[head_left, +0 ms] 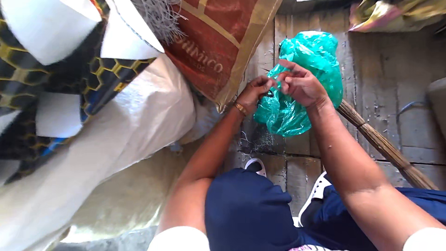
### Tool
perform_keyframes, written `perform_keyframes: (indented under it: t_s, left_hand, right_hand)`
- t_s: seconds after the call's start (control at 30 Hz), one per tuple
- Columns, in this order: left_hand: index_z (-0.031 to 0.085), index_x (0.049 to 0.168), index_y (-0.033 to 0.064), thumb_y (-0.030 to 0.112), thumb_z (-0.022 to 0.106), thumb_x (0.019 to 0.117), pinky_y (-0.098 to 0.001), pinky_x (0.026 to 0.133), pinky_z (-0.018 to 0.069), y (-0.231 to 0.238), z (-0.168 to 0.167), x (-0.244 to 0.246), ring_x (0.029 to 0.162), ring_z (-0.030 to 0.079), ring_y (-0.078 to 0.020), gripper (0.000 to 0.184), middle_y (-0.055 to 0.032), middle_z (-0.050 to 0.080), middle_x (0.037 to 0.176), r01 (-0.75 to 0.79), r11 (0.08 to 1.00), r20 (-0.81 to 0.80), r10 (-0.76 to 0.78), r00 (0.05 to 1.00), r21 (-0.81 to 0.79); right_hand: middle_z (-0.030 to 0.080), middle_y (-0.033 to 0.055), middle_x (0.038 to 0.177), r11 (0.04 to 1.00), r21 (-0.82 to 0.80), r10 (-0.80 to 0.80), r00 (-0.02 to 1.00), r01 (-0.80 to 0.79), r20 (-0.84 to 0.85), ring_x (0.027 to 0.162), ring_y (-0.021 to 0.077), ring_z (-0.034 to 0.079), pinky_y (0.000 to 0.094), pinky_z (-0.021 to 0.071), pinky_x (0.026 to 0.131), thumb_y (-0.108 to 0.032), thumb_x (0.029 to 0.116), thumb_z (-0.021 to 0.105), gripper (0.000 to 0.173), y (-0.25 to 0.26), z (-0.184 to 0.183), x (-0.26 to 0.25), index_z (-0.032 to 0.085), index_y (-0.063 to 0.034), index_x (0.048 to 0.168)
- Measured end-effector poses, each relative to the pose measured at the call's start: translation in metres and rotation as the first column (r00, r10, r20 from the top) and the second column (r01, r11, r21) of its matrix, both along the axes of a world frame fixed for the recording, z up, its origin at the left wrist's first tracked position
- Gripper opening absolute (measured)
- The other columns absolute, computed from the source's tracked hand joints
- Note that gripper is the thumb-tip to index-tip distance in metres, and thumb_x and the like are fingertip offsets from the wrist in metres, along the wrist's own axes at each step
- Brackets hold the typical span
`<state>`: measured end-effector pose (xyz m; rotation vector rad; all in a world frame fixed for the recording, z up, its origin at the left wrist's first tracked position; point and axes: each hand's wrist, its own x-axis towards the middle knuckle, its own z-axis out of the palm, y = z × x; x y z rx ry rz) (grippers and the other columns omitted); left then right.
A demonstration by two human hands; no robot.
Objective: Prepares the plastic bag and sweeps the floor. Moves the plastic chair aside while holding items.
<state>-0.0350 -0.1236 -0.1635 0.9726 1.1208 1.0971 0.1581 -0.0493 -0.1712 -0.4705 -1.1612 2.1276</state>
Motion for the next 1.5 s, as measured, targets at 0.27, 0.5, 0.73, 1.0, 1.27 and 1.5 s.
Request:
perform_keyframes:
  t_s: [0.27, 0.5, 0.73, 1.0, 1.27, 1.5]
  left_hand:
    - [0.062, 0.108, 0.0059, 0.01, 0.048, 0.1043, -0.0127, 0.044, 0.0323, 0.006, 0.015, 0.006, 0.049, 0.04, 0.0024, 0.016, 0.0083, 0.051, 0.064, 0.215, 0.975, 0.124, -0.207, 0.971, -0.059]
    - [0.055, 0.092, 0.0108, 0.016, 0.029, 0.1102, -0.0133, 0.043, 0.0324, 0.024, 0.032, 0.004, 0.046, 0.039, 0.0014, 0.032, 0.0065, 0.052, 0.063, -0.217, 0.976, 0.125, 0.219, 0.968, -0.026]
    - [0.056, 0.097, 0.0045, 0.02, 0.039, 0.1094, -0.0178, 0.048, 0.0368, 0.008, 0.035, 0.006, 0.049, 0.045, -0.0021, 0.026, -0.0005, 0.065, 0.071, -0.224, 0.966, -0.18, 0.199, 0.963, -0.13]
    - [0.067, 0.12, 0.0043, 0.022, 0.036, 0.1109, -0.0157, 0.044, 0.0342, -0.009, 0.013, -0.001, 0.046, 0.04, -0.0018, 0.036, 0.0068, 0.048, 0.059, -0.143, 0.973, 0.051, 0.155, 0.987, -0.184]
    - [0.035, 0.158, 0.0048, 0.035, 0.058, 0.1049, -0.0437, 0.076, 0.0542, 0.003, -0.004, 0.002, 0.076, 0.061, -0.0249, 0.065, -0.016, 0.065, 0.092, -0.068, 0.982, -0.631, -0.059, 0.773, -0.175]
    - [0.018, 0.162, 0.0019, 0.081, 0.051, 0.088, -0.0619, 0.102, 0.0471, 0.031, -0.018, 0.01, 0.122, 0.063, -0.0414, 0.114, -0.0253, 0.064, 0.133, -0.051, 0.916, -0.867, -0.356, 0.348, -0.397]
  right_hand:
    - [0.069, 0.0018, 0.118, 0.972, -0.068, -0.223, 0.974, 0.226, 0.039, 0.102, 0.0148, 0.069, 0.0345, 0.0586, 0.092, 0.004, 0.0922, 0.061, 0.049, -0.013, -0.024, -0.005, 0.049, -0.0098, 0.138]
    - [0.075, 0.0108, 0.101, 0.83, -0.183, 0.558, 0.776, -0.527, 0.295, 0.084, 0.0218, 0.075, 0.0394, 0.064, 0.077, -0.018, 0.1035, 0.043, 0.032, -0.076, -0.045, -0.026, 0.067, 0.001, 0.113]
    - [0.045, 0.0295, 0.151, 0.625, 0.212, 0.07, 0.324, -0.752, 0.944, 0.137, 0.0496, 0.045, 0.0649, 0.0409, 0.109, -0.001, 0.0799, 0.082, 0.062, -0.157, -0.115, -0.094, 0.058, 0.007, 0.137]
    - [0.01, 0.0328, 0.168, 0.356, 0.226, -0.202, 0.162, -0.907, 0.966, 0.158, 0.0455, 0.0, 0.072, 0.0076, 0.121, -0.001, 0.0955, 0.062, 0.058, -0.21, -0.18, -0.121, 0.043, 0.0108, 0.15]
    - [0.06, 0.0196, 0.142, 0.241, 0.314, 0.055, 0.336, -0.918, 0.94, 0.145, 0.0403, 0.04, 0.0567, 0.0274, 0.12, 0.008, 0.0982, 0.05, 0.03, -0.205, -0.172, -0.113, 0.068, 0.006, 0.123]
    - [0.067, 0.0258, 0.122, 0.775, 0.064, 0.254, 0.403, -0.628, 0.879, 0.117, 0.0415, 0.063, 0.0595, 0.0476, 0.103, -0.005, 0.0945, 0.067, 0.022, -0.165, -0.129, -0.078, 0.07, 0.0051, 0.114]
